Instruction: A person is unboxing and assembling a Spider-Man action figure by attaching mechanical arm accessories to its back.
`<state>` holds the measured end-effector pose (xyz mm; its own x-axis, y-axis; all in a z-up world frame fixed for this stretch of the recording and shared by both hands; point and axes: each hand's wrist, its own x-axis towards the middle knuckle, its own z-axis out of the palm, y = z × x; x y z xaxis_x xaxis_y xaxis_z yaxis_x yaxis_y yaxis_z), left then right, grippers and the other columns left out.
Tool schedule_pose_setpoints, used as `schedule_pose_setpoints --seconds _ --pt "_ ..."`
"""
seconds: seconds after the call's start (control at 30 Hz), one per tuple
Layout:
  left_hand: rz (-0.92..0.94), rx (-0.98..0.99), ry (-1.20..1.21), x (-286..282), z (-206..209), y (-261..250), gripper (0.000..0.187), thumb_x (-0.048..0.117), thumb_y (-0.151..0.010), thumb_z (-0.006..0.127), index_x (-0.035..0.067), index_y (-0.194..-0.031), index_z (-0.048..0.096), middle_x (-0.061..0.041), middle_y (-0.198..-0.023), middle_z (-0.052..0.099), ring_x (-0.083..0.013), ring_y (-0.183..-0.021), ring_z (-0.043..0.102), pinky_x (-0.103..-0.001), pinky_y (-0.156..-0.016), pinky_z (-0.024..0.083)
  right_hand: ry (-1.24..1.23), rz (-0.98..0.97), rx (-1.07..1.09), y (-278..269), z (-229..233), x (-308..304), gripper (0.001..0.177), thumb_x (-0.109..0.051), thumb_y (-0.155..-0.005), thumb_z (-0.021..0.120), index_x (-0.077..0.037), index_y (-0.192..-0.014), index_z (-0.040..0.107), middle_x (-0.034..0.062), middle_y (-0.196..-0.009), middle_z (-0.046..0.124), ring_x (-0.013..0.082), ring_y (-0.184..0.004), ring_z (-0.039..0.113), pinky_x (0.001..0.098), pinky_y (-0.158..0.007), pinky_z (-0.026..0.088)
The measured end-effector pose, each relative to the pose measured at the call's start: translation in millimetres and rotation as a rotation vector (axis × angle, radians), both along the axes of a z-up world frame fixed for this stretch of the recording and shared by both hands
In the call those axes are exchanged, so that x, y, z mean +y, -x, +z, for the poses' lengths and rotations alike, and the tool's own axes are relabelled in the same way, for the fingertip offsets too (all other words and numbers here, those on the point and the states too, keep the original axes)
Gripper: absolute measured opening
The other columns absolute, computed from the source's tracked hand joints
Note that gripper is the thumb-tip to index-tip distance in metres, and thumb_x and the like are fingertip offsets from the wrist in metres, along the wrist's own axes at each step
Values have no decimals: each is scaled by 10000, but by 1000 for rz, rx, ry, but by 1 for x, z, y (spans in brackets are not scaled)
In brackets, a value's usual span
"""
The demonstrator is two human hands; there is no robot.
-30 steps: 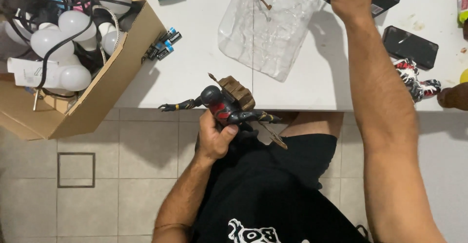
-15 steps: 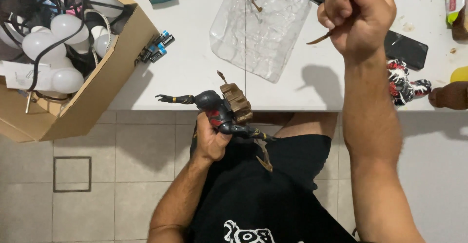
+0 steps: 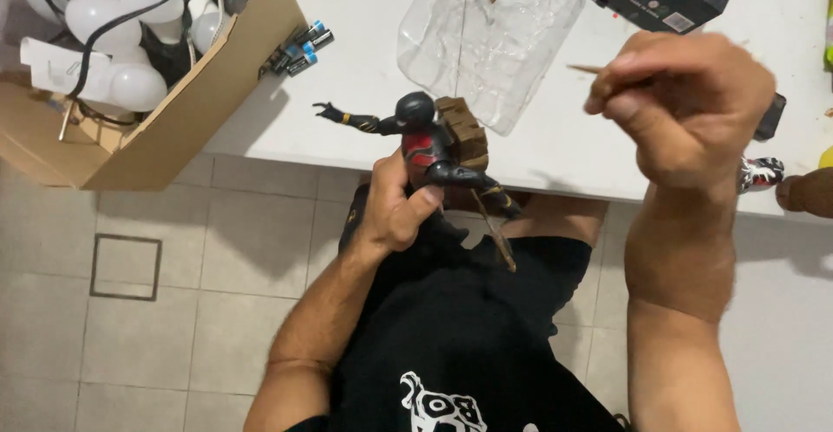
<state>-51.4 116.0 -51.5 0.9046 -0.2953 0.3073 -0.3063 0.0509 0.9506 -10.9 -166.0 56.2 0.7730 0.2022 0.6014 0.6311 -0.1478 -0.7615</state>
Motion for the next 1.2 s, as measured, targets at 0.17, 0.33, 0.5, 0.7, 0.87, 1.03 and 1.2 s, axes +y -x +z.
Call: schedule_pose_setpoints --seconds 0.17,0.33,0.5,0.7,0.87,1.03,1.2 --pt "5 51 -63 -6 7 0 467 526 -938 489 81 -999 618 19 -820 552 -153 -753 494 -320 -687 421 378 142 -104 16 15 22 110 129 -1004 633 36 -1056 609 160 -914 745 268 -839 752 392 -839 524" --pt "-6 -10 -73 -11 13 1 461 548 -943 472 99 -875 558 15 -758 492 -155 -673 447 -317 -626 377 389 152 -235 16 24 33 107 39 -980 627 26 -874 638 179 -865 740 299 -788 749 418 -773 532" --pt "17 -103 -83 -14 11 -3 440 511 -932 486 89 -917 612 -18 -795 566 -182 -692 516 -332 -640 421 395 137 -217 16 16 24 109 61 -936 744 9 -988 663 111 -896 756 254 -829 769 359 -773 575" --pt "38 -197 -83 -11 -2 -3 434 503 -940 568 78 -976 645 -42 -833 641 -215 -694 601 -345 -637 494 465 148 -244 21 14 26 88 85 -929 747 37 -988 704 132 -898 759 251 -783 748 342 -716 576" --pt "15 -361 -125 -9 -4 -6 637 666 -1014 356 138 -805 646 0 -744 628 -226 -647 601 -388 -623 492 471 123 -392 23 20 30 48 24 -965 684 -17 -941 678 97 -865 783 190 -737 758 378 -818 489" --pt "-154 -251 195 -14 -9 -11 394 489 -996 536 117 -866 557 10 -768 549 -178 -672 529 -328 -629 440 427 90 -415 29 31 42 64 38 -953 675 6 -898 664 117 -787 755 200 -673 726 384 -783 501" --pt "-271 3 559 -17 -48 -3 524 504 -1026 671 135 -1362 510 10 -1165 602 -169 -1078 593 -355 -975 508 419 102 -435 31 33 44 45 25 -963 648 7 -924 664 114 -764 751 200 -671 722 382 -785 493"
